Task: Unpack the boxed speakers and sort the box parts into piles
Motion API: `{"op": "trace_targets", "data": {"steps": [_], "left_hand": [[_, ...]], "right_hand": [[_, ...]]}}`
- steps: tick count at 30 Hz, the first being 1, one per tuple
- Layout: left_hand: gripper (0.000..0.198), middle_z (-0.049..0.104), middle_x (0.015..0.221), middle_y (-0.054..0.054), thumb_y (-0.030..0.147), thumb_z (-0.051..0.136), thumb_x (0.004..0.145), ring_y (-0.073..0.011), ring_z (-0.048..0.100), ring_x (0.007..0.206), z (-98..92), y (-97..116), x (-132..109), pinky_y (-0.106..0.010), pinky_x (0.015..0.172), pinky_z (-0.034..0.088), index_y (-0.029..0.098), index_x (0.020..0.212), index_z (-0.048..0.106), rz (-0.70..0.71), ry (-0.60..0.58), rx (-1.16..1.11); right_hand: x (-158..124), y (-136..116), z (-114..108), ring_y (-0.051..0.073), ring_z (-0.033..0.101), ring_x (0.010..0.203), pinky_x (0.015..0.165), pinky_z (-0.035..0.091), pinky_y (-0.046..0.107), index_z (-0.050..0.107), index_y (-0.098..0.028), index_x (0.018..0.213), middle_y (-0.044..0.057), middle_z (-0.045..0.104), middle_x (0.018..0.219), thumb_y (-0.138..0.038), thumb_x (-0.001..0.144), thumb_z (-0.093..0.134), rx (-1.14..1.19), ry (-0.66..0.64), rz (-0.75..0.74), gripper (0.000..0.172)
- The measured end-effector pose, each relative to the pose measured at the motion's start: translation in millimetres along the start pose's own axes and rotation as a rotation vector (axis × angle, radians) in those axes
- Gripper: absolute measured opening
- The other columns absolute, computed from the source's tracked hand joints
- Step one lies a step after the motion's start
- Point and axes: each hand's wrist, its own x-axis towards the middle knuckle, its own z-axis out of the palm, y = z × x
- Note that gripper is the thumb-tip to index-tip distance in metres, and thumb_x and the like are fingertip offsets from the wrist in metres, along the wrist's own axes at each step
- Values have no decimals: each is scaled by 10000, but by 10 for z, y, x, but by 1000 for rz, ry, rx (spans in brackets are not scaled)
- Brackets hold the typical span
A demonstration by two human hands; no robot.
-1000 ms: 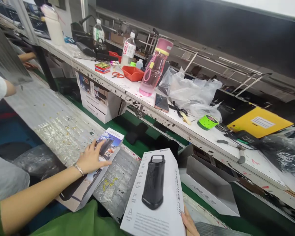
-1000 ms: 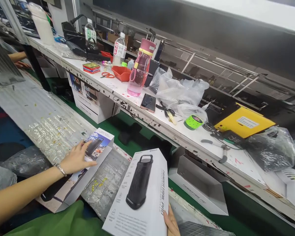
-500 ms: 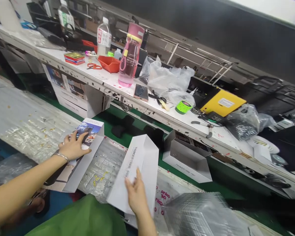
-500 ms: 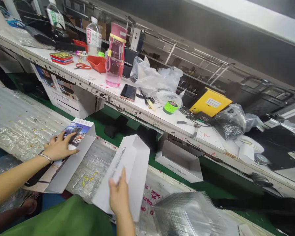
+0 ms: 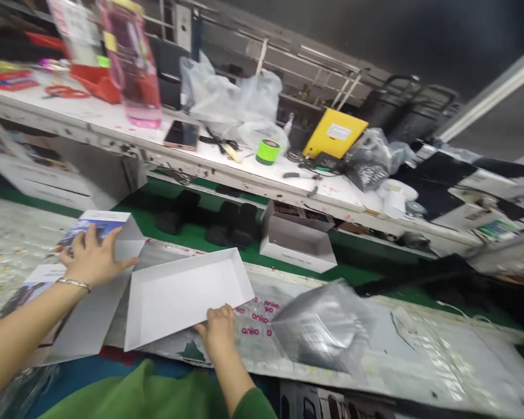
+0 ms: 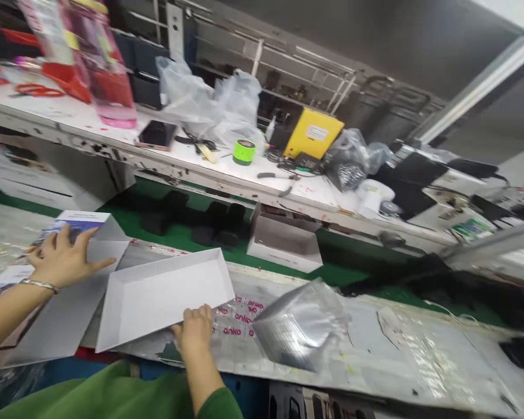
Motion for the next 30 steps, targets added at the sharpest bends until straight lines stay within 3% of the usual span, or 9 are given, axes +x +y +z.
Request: {"op": "trace_targets", "data": {"steps": [4, 8, 10, 12, 16, 19, 22, 26, 30], "left_hand": [[726, 349, 1487, -182, 606, 496, 824, -377, 342, 1340, 142, 800, -186, -518, 1076, 279, 187, 1405, 379, 487, -94, -209], [607, 525, 1389, -97, 614, 570, 803, -289, 421, 1306, 82, 1924, -758, -395, 1112, 259, 229, 1271, 559, 1092, -395, -520], [517, 548, 1373, -78, 571, 602, 815, -295, 375, 1335, -16, 2503, -1083, -422, 1113, 221, 243, 1214, 606, 1343, -410, -613], [431, 624, 1275, -77, 495, 638, 827, -285, 412, 1297, -102, 3025, -1351, -440, 1101, 197, 230, 1167, 635, 1570, -414, -627], [142, 750, 899, -51, 304, 649, 846, -216, 619, 939, -116, 3758, -1623, -423, 1009, 276, 195, 888, 731, 1814, -505, -330], [141, 738, 722, 20, 249, 616, 838, -137, 615, 675, -24, 4004, -1656, -310, 830, 380, 226, 754, 727, 1890, -542, -216], [107, 697, 637, 7, 203, 609, 786, -147, 571, 573, 46, 4074, -1662, -297, 685, 385, 211, 727, 698, 1945, -486, -188], [140, 665, 635, -39, 111, 655, 648, -203, 575, 633, 42, 4066, -1685, -326, 692, 405, 182, 769, 658, 2124, -369, -128], [160, 676, 700, -50, 82, 638, 655, -199, 574, 675, 12, 4032, -1694, -324, 751, 432, 161, 794, 636, 2170, -381, -117]], "right_hand": [[-288, -75, -178, 300, 570, 1124, 1044, 413, 506, 625, -132, 1106, 157, 655, 1179, -228, 793, 640, 143, 161, -57, 328], [-802, 161, -952, 273, 442, 1278, 1031, 426, 494, 466, -218, 1301, 129, 539, 1345, -120, 819, 578, 94, 733, -107, 505], [-1023, 351, -1316, 309, 363, 1331, 1062, 365, 550, 405, -224, 1351, 158, 428, 1434, -157, 787, 652, -9, 1038, 45, 619], [-1158, 554, -1545, 352, 236, 1392, 1085, 299, 599, 356, -181, 1382, 210, 268, 1514, -303, 762, 710, 15, 1178, 290, 724], [-1208, 883, -1647, 379, 127, 1429, 1109, 243, 597, 239, -158, 1430, 260, 114, 1541, -563, 728, 666, 397, 1083, 701, 916], [-1184, 1000, -1623, 360, 192, 1417, 1120, 227, 565, 209, -190, 1426, 241, 190, 1522, -601, 725, 634, 598, 998, 774, 917], [-1172, 1033, -1614, 326, 296, 1383, 1118, 257, 528, 216, -203, 1404, 219, 250, 1510, -591, 708, 645, 798, 1028, 726, 906], [-1162, 1048, -1598, 280, 465, 1272, 1083, 346, 465, 247, -204, 1367, 187, 388, 1449, -525, 696, 672, 1032, 1010, 715, 856], [-1124, 1036, -1583, 273, 538, 1187, 1032, 412, 449, 254, -176, 1347, 189, 465, 1378, -463, 692, 663, 1162, 1015, 746, 823]]}}
